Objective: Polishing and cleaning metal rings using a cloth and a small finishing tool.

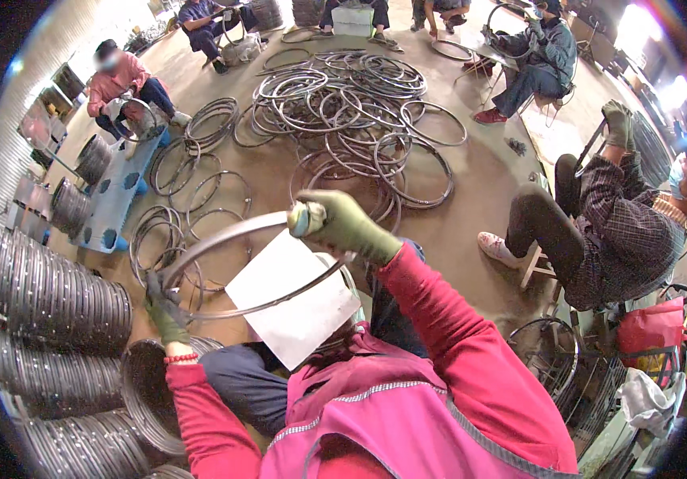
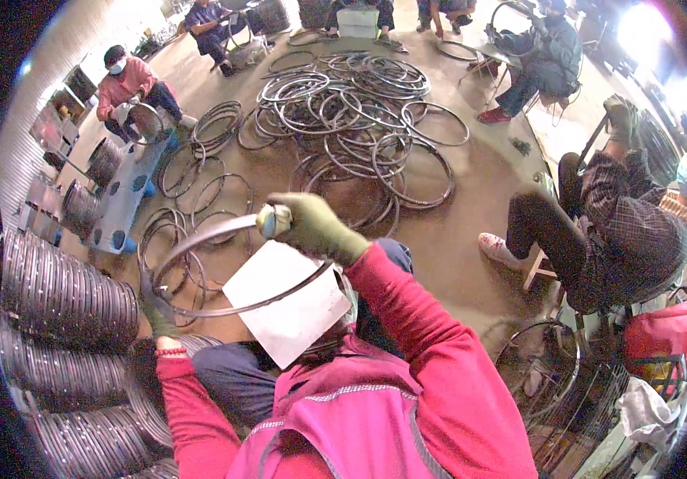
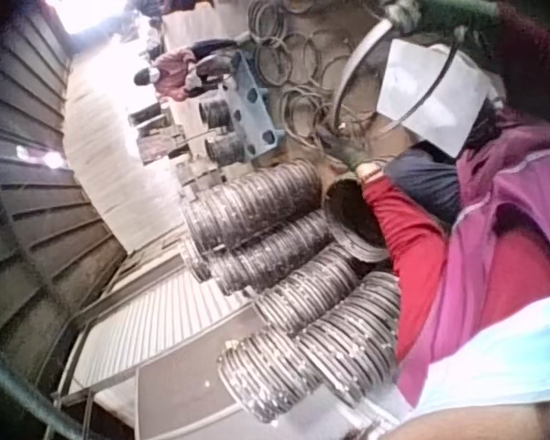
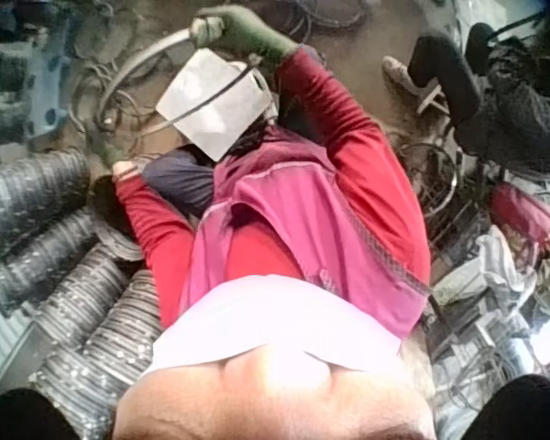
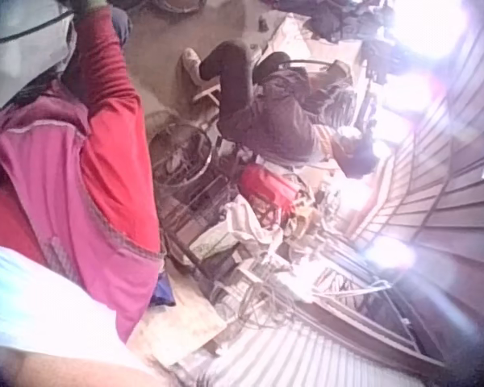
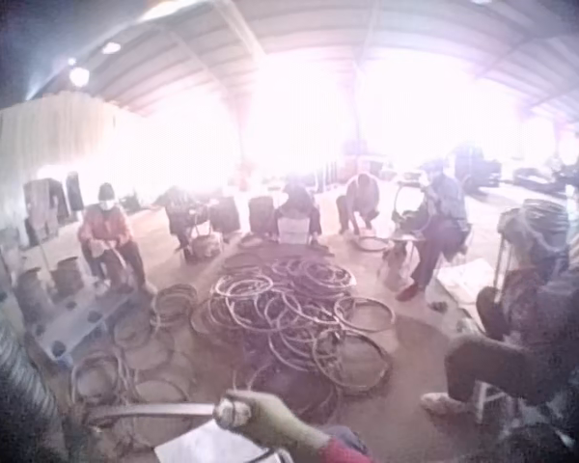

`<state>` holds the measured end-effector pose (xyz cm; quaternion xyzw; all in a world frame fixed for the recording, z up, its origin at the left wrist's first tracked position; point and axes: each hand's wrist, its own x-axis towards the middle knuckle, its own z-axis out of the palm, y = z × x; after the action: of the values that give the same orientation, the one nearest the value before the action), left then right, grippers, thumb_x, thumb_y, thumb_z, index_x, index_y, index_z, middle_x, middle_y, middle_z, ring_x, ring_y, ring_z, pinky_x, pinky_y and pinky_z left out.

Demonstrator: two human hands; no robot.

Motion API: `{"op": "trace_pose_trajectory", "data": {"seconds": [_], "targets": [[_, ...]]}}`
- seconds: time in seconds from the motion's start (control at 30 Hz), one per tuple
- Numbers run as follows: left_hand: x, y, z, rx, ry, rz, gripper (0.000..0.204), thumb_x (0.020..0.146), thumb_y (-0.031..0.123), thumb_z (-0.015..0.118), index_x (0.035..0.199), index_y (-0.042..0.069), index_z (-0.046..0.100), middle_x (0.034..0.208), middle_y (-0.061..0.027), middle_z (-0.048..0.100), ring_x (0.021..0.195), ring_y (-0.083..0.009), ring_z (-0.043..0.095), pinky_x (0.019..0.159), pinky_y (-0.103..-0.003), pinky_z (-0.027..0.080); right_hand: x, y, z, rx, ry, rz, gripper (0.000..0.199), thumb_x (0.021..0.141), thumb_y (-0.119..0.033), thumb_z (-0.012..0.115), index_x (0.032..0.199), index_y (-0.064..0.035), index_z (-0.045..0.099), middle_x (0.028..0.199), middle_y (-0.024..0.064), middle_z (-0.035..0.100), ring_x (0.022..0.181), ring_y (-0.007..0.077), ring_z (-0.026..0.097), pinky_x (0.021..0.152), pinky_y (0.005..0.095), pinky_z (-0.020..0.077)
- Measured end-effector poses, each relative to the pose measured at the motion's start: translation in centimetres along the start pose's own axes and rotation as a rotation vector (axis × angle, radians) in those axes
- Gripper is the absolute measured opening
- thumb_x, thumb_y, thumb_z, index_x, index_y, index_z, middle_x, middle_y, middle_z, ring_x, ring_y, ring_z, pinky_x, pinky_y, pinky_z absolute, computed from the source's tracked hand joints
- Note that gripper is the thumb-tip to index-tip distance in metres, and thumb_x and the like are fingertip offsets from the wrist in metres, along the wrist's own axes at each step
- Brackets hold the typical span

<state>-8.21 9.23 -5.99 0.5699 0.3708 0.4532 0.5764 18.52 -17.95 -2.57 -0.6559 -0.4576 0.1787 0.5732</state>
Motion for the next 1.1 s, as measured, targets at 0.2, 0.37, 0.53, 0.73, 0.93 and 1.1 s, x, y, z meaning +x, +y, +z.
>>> {"op": "trace_pose_trajectory", "data": {"seconds": [0.2, 0.37, 0.53, 0.73, 0.93, 1.1], "targets": [[-1.1, 3.0, 4.4, 0.288, -0.308, 0.430, 0.036, 0.088, 0.017, 0.052, 0.119, 0.001, 0.051, 0.113, -0.0159, 0.056, 0.102, -0.0247, 0.054, 0.092, -0.035, 0.039, 0.9, -4.5, 0.2, -0.546, -0.010, -0.121, 0.035, 0.063, -0.017, 0.071, 0.096, -0.0094, 0.061, 0.085, 0.0135, 0.063, 0.076, 0.0302, 0.062, 0.064, 0.0356, 0.0481], [-4.2, 6.0, 11.8, 0.657, -0.376, 0.831, 0.027, 0.085, 0.019, 0.053, 0.106, 0.004, 0.059, 0.096, -0.0192, 0.061, 0.088, -0.0348, 0.058, 0.076, -0.039, 0.046, 1.5, -4.0, 4.6, -0.517, -0.041, -0.224, 0.032, 0.066, -0.019, 0.070, 0.095, -0.0105, 0.060, 0.081, 0.0127, 0.062, 0.074, 0.0323, 0.061, 0.063, 0.0361, 0.0481], [-5.5, 6.1, 12.4, 0.963, -0.340, 0.612, 0.030, 0.086, 0.037, 0.049, 0.096, 0.013, 0.064, 0.083, -0.0160, 0.063, 0.076, -0.0349, 0.060, 0.064, -0.044, 0.047, 1.6, -3.6, 0.2, 0.108, 0.076, -0.148, 0.021, 0.076, -0.007, 0.064, 0.096, -0.0043, 0.059, 0.079, 0.0016, 0.061, 0.068, 0.0076, 0.057, 0.060, 0.0222, 0.0474], [-4.1, 4.5, 10.4, 1.136, -0.200, 0.611, 0.036, 0.086, 0.043, 0.047, 0.088, 0.013, 0.066, 0.069, -0.0193, 0.060, 0.066, -0.0375, 0.060, 0.058, -0.046, 0.046, -0.1, -4.0, -2.9, -0.125, 0.061, 0.028, 0.041, 0.068, -0.009, 0.073, 0.106, -0.0039, 0.057, 0.090, 0.0047, 0.062, 0.079, 0.0086, 0.059, 0.070, 0.0234, 0.0489], [-4.8, 5.2, 10.1, 0.983, -0.205, 0.753, 0.029, 0.087, 0.033, 0.049, 0.087, 0.009, 0.066, 0.077, -0.0156, 0.062, 0.070, -0.0350, 0.060, 0.061, -0.042, 0.047, 1.1, -3.3, 6.7, -0.760, 0.009, -0.281, 0.021, 0.070, -0.015, 0.060, 0.090, -0.0111, 0.058, 0.083, 0.0098, 0.061, 0.078, 0.0286, 0.062, 0.065, 0.0384, 0.0495], [-4.2, 5.4, 8.2, 1.075, -0.188, 0.771, 0.030, 0.087, 0.032, 0.049, 0.085, 0.009, 0.067, 0.074, -0.0160, 0.062, 0.070, -0.0341, 0.060, 0.060, -0.042, 0.046, 1.9, -4.5, 9.1, -0.793, -0.070, -0.298, 0.030, 0.065, -0.017, 0.065, 0.094, -0.0119, 0.055, 0.084, 0.0074, 0.060, 0.076, 0.0272, 0.062, 0.063, 0.0378, 0.0497]]}}
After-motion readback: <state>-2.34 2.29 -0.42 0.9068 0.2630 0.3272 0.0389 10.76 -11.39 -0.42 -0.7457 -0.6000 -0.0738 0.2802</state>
